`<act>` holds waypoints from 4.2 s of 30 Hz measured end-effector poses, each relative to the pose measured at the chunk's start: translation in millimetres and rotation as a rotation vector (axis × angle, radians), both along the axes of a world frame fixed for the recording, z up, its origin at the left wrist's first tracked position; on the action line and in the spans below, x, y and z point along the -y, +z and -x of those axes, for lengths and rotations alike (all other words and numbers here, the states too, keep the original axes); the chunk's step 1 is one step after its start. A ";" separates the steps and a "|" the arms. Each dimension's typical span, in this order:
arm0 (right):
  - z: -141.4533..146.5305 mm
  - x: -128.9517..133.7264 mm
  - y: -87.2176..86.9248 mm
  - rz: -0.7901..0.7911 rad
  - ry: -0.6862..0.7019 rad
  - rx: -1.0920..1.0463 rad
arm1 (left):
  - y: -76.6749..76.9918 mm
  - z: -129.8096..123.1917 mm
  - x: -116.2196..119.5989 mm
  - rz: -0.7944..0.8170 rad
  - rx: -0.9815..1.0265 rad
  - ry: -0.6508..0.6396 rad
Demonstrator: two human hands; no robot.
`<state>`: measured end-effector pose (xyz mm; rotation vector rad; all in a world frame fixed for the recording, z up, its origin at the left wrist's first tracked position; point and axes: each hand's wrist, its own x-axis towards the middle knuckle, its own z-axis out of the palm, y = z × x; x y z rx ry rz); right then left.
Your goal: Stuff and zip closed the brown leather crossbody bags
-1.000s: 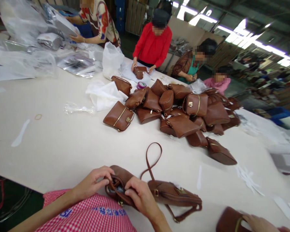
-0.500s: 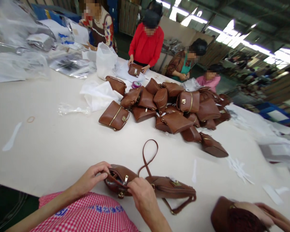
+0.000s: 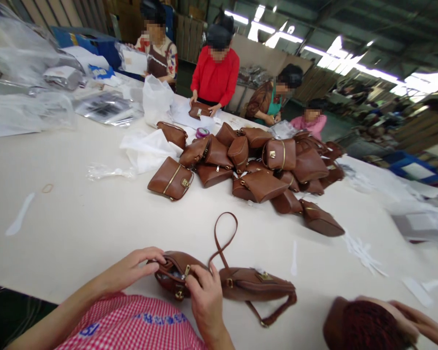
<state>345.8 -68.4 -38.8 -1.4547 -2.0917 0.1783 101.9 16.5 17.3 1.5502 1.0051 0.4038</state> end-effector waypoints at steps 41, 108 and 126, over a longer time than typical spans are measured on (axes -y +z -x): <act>-10.4 -23.8 10.0 0.056 0.191 0.226 | 6.4 -34.9 -44.9 -0.567 -0.309 -0.637; -31.1 -3.6 35.1 0.419 0.260 -0.123 | -7.3 -15.4 28.8 -0.661 -0.360 -0.383; 11.7 -25.7 52.9 0.529 0.255 -0.063 | -35.5 -28.4 38.1 0.099 0.173 0.218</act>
